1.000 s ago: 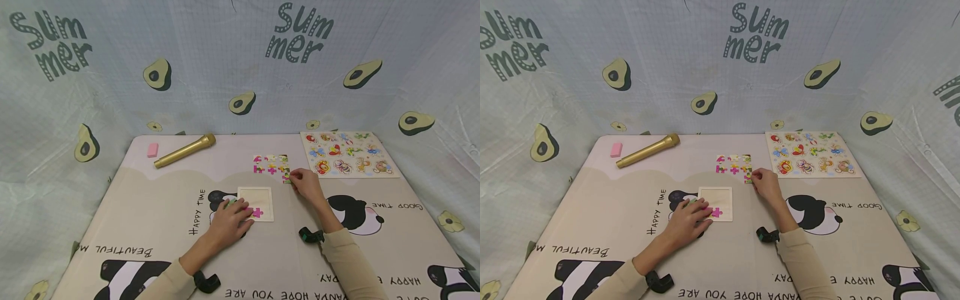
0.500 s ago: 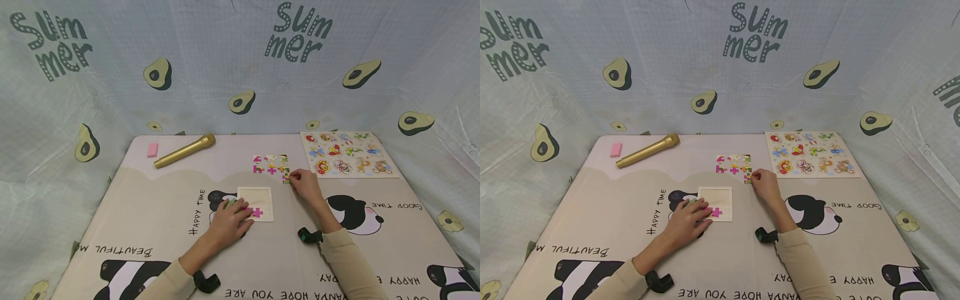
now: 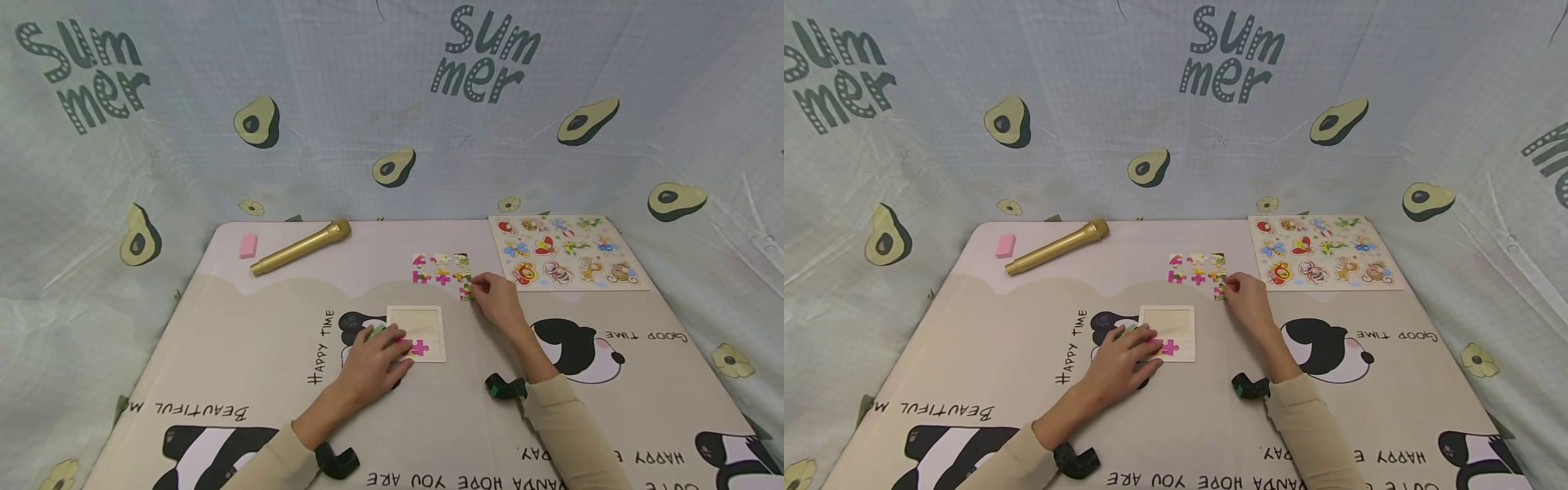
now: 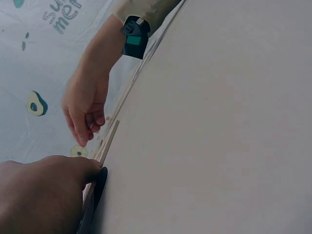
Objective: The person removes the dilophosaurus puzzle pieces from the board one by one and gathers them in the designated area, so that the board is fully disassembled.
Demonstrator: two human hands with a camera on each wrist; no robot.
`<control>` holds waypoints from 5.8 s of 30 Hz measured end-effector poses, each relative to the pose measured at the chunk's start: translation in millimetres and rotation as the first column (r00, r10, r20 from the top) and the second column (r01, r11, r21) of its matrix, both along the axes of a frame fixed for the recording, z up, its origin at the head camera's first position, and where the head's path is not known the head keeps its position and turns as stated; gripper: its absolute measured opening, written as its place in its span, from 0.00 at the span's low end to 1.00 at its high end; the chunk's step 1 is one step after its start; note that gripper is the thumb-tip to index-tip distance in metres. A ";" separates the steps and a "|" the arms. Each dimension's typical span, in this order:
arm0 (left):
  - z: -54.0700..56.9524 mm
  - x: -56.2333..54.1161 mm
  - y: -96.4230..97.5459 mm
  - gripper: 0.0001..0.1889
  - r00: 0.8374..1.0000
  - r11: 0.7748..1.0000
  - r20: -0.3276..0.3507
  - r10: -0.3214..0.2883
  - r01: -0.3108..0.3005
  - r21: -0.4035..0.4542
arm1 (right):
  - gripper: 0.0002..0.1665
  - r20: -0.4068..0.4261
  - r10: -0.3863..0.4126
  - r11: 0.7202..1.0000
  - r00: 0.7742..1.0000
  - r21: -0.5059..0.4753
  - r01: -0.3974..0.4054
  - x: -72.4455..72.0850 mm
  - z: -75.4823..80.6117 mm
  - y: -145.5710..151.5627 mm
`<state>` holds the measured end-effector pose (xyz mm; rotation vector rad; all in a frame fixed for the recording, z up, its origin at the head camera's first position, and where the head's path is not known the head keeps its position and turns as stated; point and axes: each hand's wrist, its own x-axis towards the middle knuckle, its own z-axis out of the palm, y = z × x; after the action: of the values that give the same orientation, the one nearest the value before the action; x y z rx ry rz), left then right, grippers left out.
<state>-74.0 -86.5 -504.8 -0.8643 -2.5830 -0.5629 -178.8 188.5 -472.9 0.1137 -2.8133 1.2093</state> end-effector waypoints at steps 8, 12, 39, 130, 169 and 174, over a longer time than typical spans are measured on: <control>1.0 0.8 -0.2 0.20 0.999 0.998 0.009 0.031 -0.031 0.052 | 0.13 -0.013 0.071 0.997 0.997 0.009 -0.071 8.9 9.1 -12.6; 1.0 0.7 -0.5 0.21 0.999 0.997 0.014 0.031 -0.032 0.067 | 0.14 0.027 0.126 0.992 0.992 0.028 -0.127 15.1 10.8 -19.9; 2.2 0.3 -1.8 0.21 0.998 0.997 -0.035 0.060 -0.059 0.044 | 0.08 0.173 0.492 0.849 0.853 0.121 -0.515 46.5 19.8 -67.4; 1.1 -1.2 -1.2 0.21 0.997 0.997 -0.030 0.073 -0.072 0.039 | 0.10 0.135 0.286 0.952 0.949 0.071 -0.297 -25.2 15.9 -17.2; -3.3 -1.6 -0.4 0.20 0.998 0.996 -0.021 0.065 -0.064 0.058 | 0.13 0.076 0.245 0.941 0.967 0.221 -0.256 -22.4 5.1 -26.0; -3.3 -1.6 -0.5 0.21 0.998 0.996 -0.004 0.067 -0.066 0.066 | 0.15 0.044 0.259 0.944 0.965 0.200 -0.263 -16.1 11.8 -32.9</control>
<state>-75.6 -87.0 -508.1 -0.7542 -2.5615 -0.6216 -194.9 155.6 -461.1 0.5061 -3.0038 0.9587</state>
